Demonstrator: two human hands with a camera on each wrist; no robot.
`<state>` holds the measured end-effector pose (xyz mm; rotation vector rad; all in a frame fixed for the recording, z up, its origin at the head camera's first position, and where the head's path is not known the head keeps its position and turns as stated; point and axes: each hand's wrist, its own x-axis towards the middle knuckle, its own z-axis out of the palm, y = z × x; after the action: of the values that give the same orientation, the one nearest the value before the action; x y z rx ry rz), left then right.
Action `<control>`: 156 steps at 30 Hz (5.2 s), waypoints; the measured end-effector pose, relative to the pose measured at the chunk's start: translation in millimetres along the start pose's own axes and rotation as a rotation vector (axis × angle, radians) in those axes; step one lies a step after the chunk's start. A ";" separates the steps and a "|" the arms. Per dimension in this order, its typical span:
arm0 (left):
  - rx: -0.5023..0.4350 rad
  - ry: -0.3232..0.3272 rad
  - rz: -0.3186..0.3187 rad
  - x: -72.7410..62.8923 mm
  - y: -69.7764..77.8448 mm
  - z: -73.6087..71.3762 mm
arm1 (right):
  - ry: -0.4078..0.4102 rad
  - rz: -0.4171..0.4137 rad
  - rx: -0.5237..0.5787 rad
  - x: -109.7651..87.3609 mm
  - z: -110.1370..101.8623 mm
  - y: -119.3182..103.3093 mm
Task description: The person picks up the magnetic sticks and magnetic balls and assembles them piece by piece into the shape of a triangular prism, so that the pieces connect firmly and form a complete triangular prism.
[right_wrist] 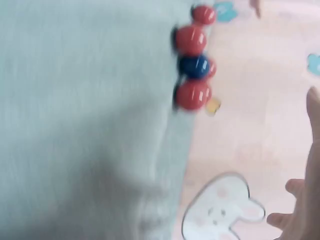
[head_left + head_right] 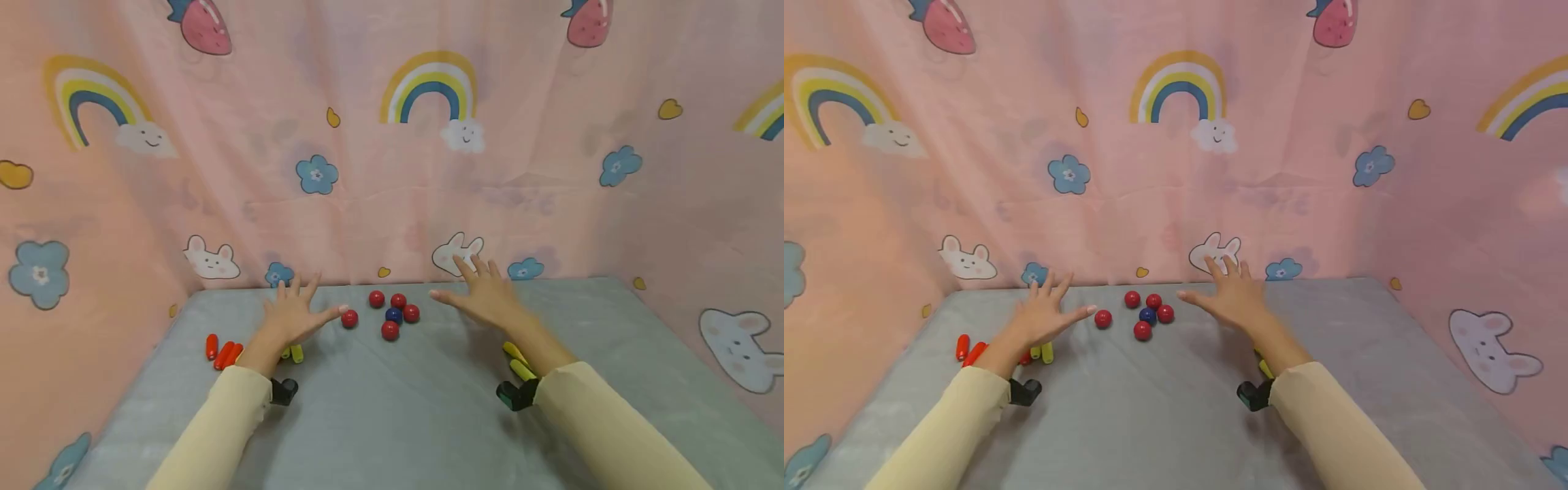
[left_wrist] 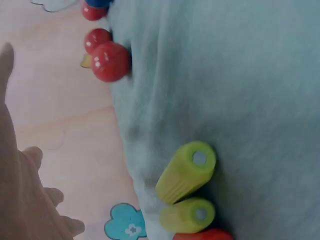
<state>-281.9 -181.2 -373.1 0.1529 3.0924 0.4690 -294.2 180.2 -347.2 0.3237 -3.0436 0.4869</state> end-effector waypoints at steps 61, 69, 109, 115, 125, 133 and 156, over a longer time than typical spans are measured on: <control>-0.248 0.109 -0.020 -49.3 45.3 28.4 | 0.275 -0.122 0.778 4.1 131.1 -60.3; -0.457 0.074 0.149 -8.1 98.7 44.2 | 0.211 -0.032 1.197 6.7 129.8 -53.3; -0.648 0.510 0.209 0.0 88.0 115.4 | -0.052 0.030 1.400 9.0 121.1 -34.0; -0.457 0.554 0.059 1.7 84.7 113.2 | -0.021 0.109 1.536 12.3 116.0 -34.2; -0.421 0.649 -0.026 2.6 77.9 104.0 | -0.007 0.154 1.608 13.6 114.0 -32.6; -0.461 0.557 -0.090 6.3 63.5 105.1 | -0.016 0.104 1.604 15.4 114.2 -33.3; -0.960 0.341 0.125 9.3 74.3 106.4 | 0.016 -0.116 1.107 9.6 123.2 -36.9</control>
<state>-281.5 -78.3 -452.6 0.2595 2.7347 2.0518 -296.9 105.5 -452.3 0.4865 -2.3723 2.0656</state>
